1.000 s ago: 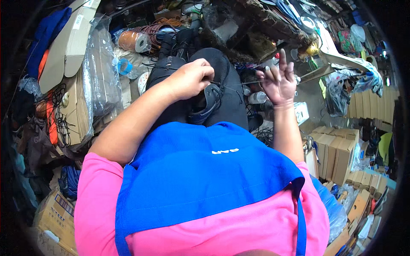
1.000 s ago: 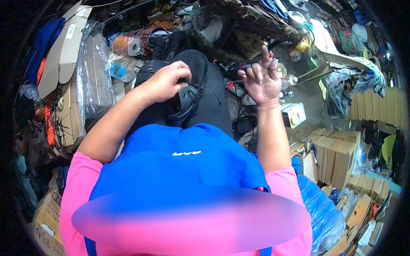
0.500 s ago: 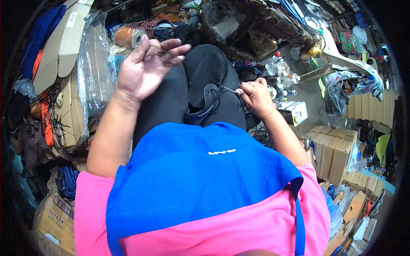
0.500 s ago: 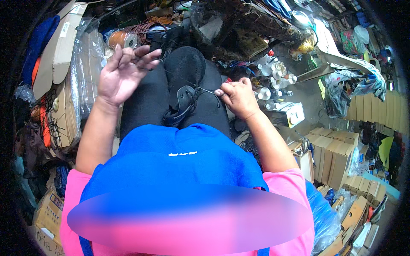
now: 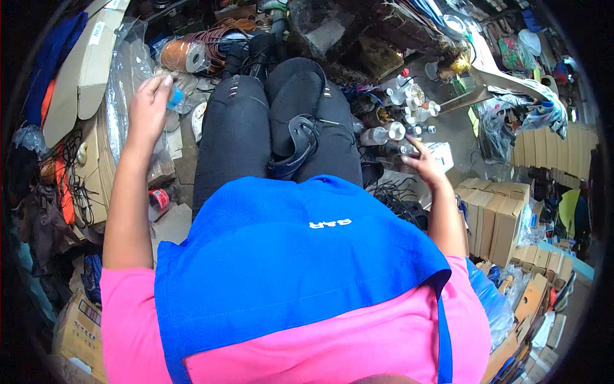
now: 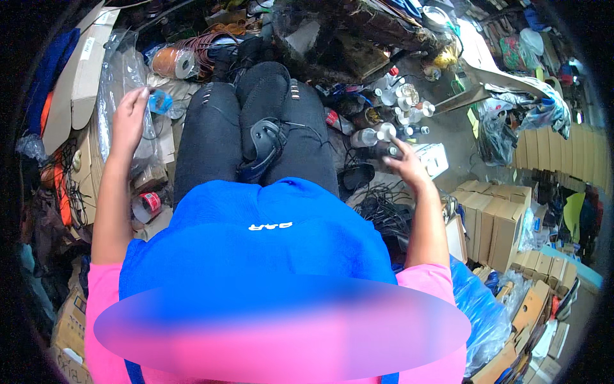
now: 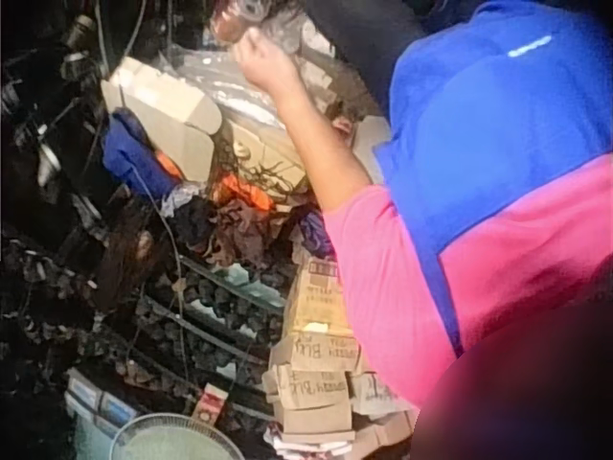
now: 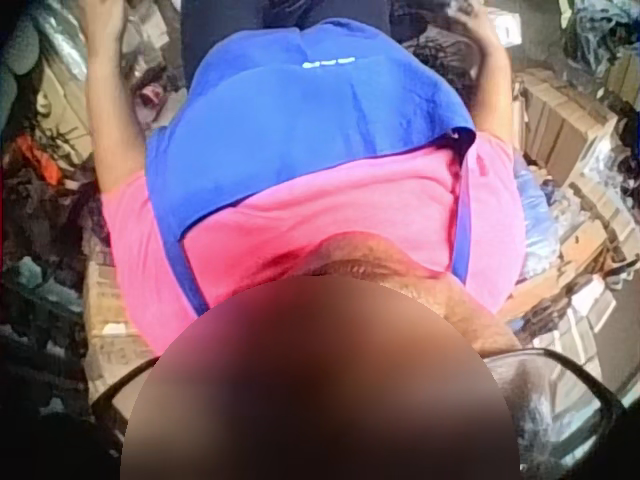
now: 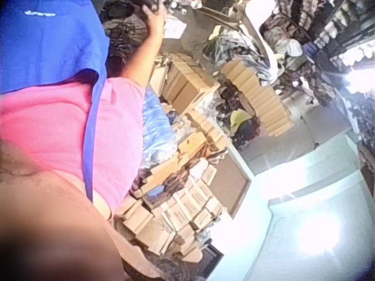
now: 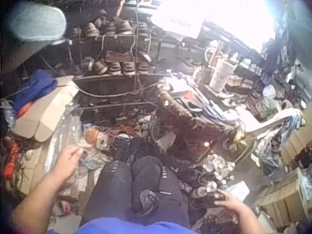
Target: Stitch the upper part of a shoe manually using thread and a needle.
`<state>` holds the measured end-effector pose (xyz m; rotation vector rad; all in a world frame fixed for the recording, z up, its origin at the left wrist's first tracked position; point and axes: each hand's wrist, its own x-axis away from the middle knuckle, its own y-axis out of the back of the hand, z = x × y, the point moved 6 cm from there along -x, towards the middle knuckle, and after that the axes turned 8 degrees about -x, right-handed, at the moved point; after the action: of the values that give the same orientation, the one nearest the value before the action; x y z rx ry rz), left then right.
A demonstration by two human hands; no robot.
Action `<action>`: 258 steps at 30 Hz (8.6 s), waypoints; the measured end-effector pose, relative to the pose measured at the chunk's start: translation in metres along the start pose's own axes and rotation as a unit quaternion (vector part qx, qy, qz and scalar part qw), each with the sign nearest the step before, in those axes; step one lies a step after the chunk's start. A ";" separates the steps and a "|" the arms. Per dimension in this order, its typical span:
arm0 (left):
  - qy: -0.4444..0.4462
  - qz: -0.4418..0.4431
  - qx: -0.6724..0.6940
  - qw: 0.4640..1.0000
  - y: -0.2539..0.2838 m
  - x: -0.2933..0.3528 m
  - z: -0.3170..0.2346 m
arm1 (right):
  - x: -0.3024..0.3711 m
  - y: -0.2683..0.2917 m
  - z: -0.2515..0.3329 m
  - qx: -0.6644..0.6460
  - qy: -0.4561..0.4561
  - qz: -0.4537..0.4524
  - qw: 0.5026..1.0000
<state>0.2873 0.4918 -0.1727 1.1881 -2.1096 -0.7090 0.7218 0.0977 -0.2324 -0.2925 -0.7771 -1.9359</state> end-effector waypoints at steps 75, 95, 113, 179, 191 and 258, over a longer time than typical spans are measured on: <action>-0.439 0.354 -0.045 0.825 -0.148 0.025 -0.162 | 0.059 -0.169 0.197 0.323 0.342 -0.066 0.880; -0.430 0.362 -0.040 0.826 -0.151 0.024 -0.163 | 0.059 -0.170 0.190 0.304 0.348 -0.069 0.884; -0.461 0.347 -0.024 0.816 -0.157 0.026 -0.158 | 0.043 -0.174 0.198 0.370 0.352 -0.051 0.858; -0.431 0.005 -0.167 0.887 -0.060 0.056 -0.096 | 0.050 -0.175 0.175 0.322 0.397 -0.014 0.859; -0.340 -0.031 -0.175 0.924 -0.040 0.060 -0.084 | 0.062 -0.183 0.176 0.390 0.388 -0.061 0.833; -0.233 0.289 -0.009 0.928 -0.151 0.051 -0.135 | 0.001 -0.171 0.148 -0.102 0.146 0.076 0.981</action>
<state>0.4472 0.3574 -0.1755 0.3413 -2.6526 -0.7697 0.5540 0.2427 -0.1857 -0.1788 -0.3546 -1.8601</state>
